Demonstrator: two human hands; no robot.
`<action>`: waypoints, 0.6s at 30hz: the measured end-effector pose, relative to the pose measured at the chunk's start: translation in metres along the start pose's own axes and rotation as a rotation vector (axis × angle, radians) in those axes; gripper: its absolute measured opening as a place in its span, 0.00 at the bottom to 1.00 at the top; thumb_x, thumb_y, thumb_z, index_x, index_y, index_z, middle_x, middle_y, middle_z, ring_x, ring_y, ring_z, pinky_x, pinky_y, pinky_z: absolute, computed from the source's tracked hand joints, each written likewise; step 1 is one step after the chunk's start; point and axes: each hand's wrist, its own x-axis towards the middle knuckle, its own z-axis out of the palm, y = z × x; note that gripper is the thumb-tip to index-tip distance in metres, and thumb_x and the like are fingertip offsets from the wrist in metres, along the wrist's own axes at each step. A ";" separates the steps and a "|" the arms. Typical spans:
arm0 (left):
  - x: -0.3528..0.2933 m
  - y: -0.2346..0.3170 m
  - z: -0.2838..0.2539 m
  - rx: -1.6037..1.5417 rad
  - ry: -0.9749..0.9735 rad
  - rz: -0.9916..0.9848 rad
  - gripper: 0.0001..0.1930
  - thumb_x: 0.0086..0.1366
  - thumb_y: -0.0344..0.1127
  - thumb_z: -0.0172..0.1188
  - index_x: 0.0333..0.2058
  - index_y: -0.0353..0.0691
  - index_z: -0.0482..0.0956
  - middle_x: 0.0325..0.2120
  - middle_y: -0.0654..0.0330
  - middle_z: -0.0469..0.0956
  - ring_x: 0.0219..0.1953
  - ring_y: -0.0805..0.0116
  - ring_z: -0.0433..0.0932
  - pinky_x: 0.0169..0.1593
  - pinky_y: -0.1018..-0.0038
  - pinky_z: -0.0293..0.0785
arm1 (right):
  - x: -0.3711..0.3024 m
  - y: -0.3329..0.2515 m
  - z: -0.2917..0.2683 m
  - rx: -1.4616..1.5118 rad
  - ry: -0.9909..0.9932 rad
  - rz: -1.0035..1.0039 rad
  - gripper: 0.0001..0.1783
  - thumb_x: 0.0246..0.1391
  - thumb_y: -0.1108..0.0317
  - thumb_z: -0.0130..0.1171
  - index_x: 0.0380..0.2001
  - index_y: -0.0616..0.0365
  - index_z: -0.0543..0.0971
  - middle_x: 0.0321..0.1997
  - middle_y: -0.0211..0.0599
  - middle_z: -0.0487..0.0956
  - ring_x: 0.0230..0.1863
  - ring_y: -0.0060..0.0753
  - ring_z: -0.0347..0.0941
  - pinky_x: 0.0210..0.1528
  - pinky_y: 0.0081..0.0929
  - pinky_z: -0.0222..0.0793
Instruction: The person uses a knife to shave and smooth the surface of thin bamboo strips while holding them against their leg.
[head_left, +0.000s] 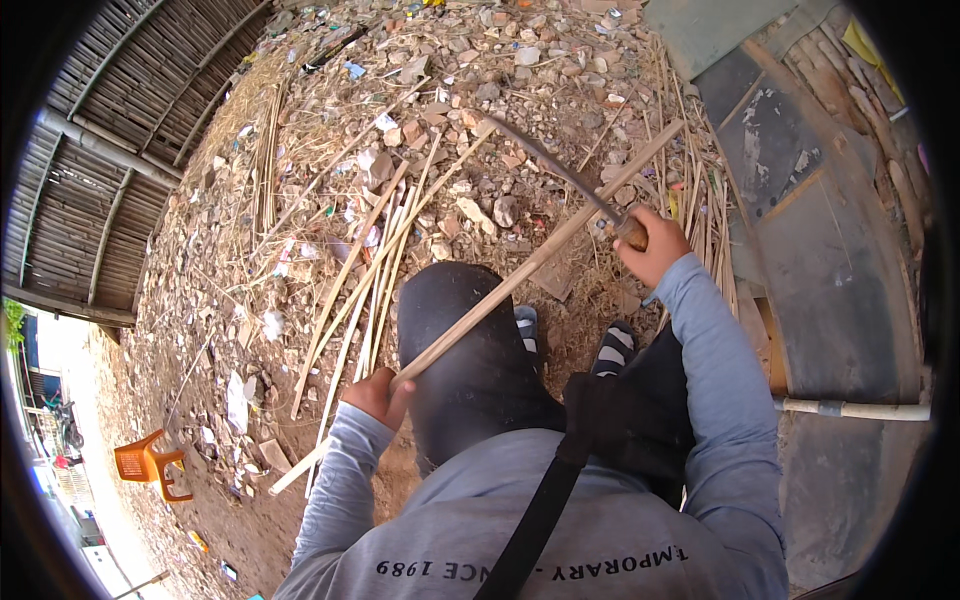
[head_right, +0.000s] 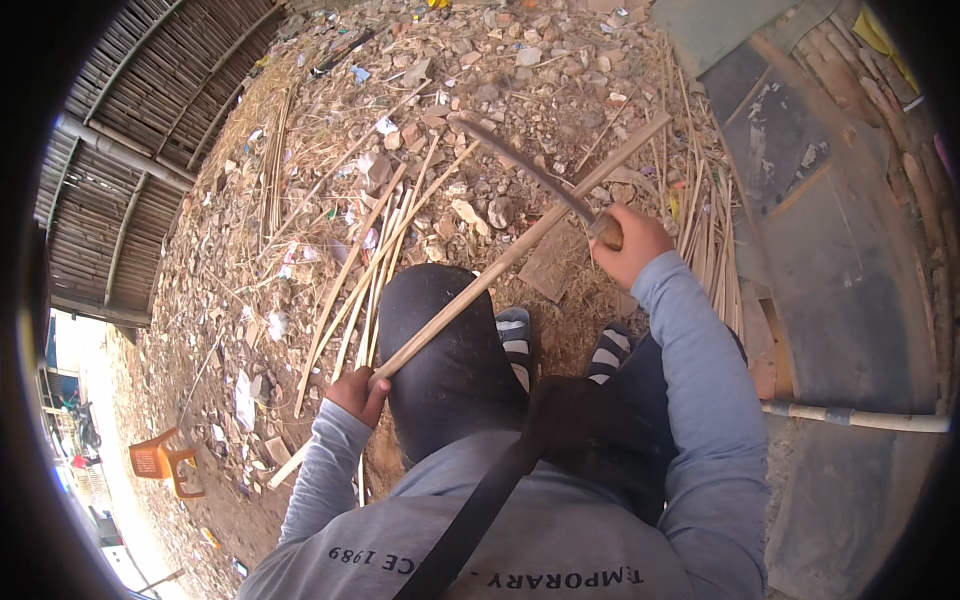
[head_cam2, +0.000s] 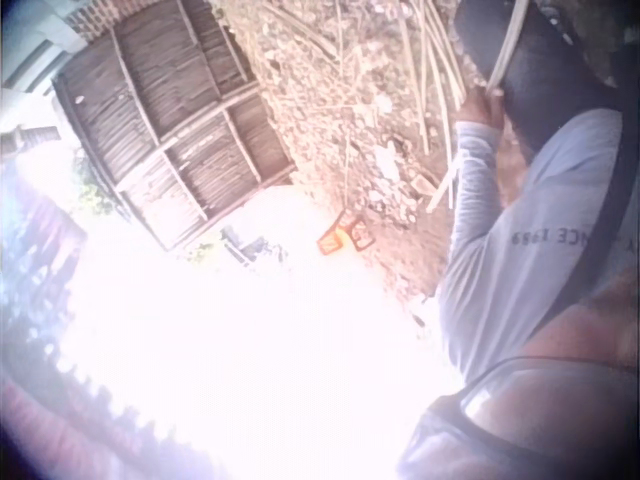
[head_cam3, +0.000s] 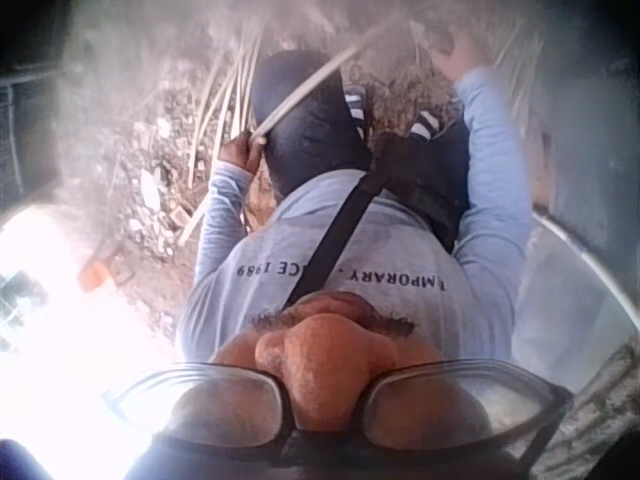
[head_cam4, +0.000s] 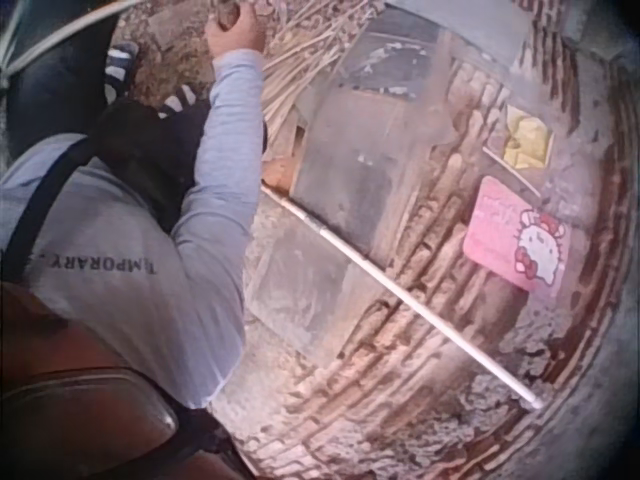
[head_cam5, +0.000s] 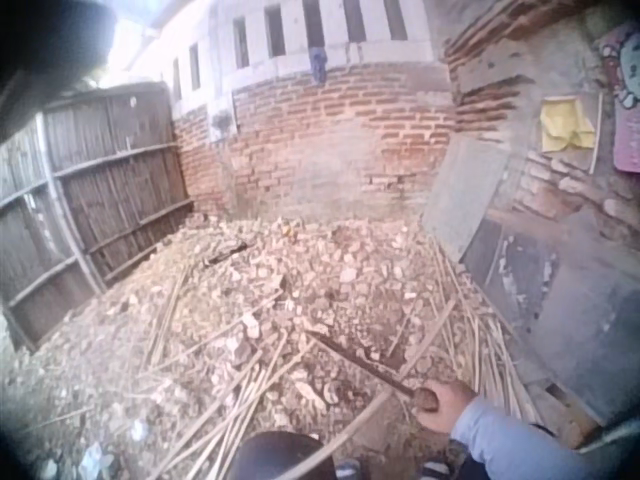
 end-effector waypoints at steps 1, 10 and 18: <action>-0.001 0.000 0.001 0.019 -0.012 -0.023 0.24 0.64 0.55 0.50 0.26 0.36 0.71 0.16 0.43 0.73 0.23 0.41 0.76 0.28 0.55 0.71 | -0.002 -0.006 -0.001 -0.032 -0.079 -0.009 0.21 0.44 0.59 0.62 0.40 0.57 0.74 0.32 0.49 0.79 0.35 0.56 0.76 0.40 0.42 0.72; 0.001 0.021 -0.006 0.142 -0.042 -0.171 0.26 0.64 0.58 0.47 0.27 0.36 0.73 0.18 0.43 0.75 0.24 0.42 0.77 0.31 0.54 0.72 | 0.004 -0.016 0.013 -0.317 -0.199 0.035 0.23 0.46 0.55 0.61 0.42 0.58 0.74 0.26 0.51 0.77 0.31 0.57 0.75 0.36 0.47 0.70; 0.008 0.012 0.003 0.143 -0.004 -0.160 0.27 0.60 0.61 0.53 0.25 0.38 0.73 0.19 0.48 0.76 0.25 0.45 0.78 0.31 0.57 0.73 | 0.027 0.022 0.019 0.000 -0.200 0.242 0.18 0.42 0.62 0.61 0.36 0.60 0.77 0.30 0.53 0.78 0.36 0.57 0.75 0.41 0.45 0.71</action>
